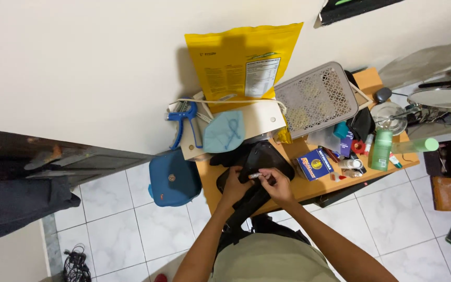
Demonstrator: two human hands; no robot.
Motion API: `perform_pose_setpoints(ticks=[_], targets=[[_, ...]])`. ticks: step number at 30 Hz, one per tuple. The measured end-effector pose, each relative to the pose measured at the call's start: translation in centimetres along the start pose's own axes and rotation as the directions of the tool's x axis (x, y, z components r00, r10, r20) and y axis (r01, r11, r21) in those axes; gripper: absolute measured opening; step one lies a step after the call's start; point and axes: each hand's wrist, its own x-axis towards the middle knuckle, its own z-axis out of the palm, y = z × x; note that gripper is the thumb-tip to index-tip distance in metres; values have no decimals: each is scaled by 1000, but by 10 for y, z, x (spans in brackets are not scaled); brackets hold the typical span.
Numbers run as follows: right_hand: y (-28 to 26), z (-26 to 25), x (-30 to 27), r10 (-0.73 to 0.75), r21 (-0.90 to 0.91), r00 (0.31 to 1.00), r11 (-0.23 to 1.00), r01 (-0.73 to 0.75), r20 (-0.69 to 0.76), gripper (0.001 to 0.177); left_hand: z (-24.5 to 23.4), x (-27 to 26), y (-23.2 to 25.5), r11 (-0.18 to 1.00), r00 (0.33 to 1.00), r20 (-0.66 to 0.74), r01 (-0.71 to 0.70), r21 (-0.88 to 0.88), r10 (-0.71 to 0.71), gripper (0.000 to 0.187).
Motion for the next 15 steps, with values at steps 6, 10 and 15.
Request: perform_pose_setpoints(ticks=[6,10,15], targets=[[-28,1,-14,4,-8,999,1000,-4,-45,22,-7,-36,19,874,954,291,201,-443,-71,87],[-63,-9,-22,-39,32,997,999,41,-72,23,-22,-47,31,727,900,435,283,-626,24,87],[-75,-12,-27,71,74,997,995,-73,19,22,-37,-51,49,574,863,497,362,-734,92,60]])
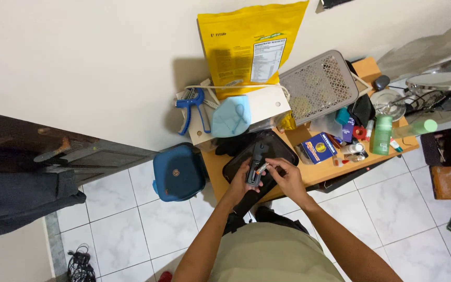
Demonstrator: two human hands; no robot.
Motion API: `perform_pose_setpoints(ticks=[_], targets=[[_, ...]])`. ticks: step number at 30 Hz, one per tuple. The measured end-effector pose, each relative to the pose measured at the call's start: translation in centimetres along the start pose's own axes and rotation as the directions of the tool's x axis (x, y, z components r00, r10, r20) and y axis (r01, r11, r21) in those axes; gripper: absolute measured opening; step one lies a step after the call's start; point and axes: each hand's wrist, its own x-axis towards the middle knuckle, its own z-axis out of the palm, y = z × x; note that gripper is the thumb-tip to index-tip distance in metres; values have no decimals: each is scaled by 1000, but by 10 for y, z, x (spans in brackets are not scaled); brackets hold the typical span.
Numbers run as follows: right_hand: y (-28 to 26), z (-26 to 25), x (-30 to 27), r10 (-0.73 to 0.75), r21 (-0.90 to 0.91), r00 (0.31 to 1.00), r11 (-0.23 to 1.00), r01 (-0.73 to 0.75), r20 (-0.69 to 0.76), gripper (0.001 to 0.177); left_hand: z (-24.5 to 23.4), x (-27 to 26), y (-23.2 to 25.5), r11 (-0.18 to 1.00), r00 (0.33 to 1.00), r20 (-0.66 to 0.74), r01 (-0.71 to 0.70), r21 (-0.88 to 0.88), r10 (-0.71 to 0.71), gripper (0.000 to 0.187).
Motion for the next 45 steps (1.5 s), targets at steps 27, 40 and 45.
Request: perform_pose_setpoints(ticks=[27,40,45], targets=[[-8,42,-11,23,-124,1000,992,-25,-22,23,4,-10,4,997,998,48,-35,-63,38,54],[68,31,-7,397,365,913,840,-402,93,17,-27,-12,-15,1000,1000,-7,15,12,-15,57],[74,19,-2,372,487,928,808,-333,17,16,-5,-28,10,1000,1000,-21,18,-22,-19,56]])
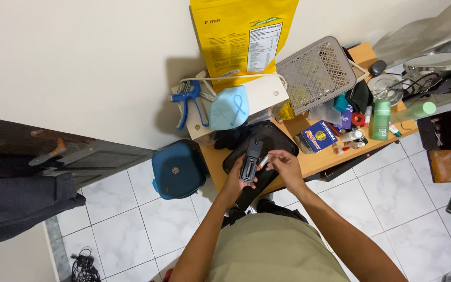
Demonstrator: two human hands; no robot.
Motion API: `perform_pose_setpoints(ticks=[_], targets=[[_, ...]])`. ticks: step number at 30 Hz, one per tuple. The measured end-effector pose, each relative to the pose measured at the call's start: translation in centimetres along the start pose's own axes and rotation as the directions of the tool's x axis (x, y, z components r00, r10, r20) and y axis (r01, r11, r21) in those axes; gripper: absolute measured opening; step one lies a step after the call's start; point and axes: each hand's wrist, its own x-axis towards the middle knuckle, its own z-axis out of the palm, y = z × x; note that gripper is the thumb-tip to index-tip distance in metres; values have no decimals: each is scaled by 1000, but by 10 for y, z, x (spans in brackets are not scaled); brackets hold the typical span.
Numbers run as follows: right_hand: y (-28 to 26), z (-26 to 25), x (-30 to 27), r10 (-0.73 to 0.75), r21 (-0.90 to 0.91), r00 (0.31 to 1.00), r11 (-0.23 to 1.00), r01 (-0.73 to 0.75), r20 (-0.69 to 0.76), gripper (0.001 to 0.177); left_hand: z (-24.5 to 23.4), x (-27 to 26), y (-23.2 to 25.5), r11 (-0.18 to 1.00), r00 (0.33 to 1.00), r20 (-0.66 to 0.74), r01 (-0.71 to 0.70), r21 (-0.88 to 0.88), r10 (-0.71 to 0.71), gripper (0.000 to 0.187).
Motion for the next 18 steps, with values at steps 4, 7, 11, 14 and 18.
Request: perform_pose_setpoints(ticks=[4,7,11,14,18], targets=[[2,-11,5,55,214,998,975,-54,1,19,-17,11,-4,1000,999,-51,5,22,-3,56],[6,-20,4,134,374,991,919,-122,-6,20,-44,21,-16,995,992,-125,3,97,9,56],[24,-34,8,253,392,966,895,-211,-56,22,-104,36,-54,917,966,-148,-146,372,214,53],[39,-42,9,273,359,959,905,-229,-75,22,-131,45,-72,656,915,-61,-239,716,400,49],[44,-49,9,269,326,958,918,-225,-96,24,-87,38,-35,318,908,-60,-83,944,415,46]])
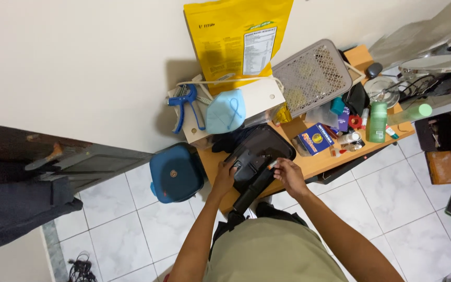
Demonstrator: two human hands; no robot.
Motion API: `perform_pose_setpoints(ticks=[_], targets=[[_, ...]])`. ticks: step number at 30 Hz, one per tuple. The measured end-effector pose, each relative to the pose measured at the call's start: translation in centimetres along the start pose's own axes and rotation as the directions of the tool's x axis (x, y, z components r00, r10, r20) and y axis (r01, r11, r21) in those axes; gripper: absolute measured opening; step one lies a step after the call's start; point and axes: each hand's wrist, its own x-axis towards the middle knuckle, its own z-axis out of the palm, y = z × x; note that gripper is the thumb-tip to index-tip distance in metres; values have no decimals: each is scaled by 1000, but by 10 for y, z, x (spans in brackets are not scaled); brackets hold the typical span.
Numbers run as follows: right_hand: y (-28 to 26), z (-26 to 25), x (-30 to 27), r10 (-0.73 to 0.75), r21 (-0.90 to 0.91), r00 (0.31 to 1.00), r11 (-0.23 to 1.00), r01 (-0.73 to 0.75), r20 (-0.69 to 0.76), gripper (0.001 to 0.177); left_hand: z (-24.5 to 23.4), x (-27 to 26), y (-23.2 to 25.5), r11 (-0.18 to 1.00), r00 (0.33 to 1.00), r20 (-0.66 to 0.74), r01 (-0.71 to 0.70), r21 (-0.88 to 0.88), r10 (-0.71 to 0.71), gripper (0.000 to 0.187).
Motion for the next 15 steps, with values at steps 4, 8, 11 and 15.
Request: perform_pose_setpoints(ticks=[4,8,11,15], targets=[[-7,0,-8,2,-55,999,998,-4,-42,24,-3,9,18,984,997,-80,18,175,-4,41],[-14,-6,-13,-21,-37,1000,999,21,-19,24,4,9,19,919,978,-168,-49,392,124,34],[-15,-11,-18,-19,-33,1000,999,19,-19,22,10,2,27,837,969,-173,-53,544,174,35],[-7,-13,-20,-12,-62,1000,998,12,-6,20,11,-14,53,691,951,-151,-83,718,271,46]])
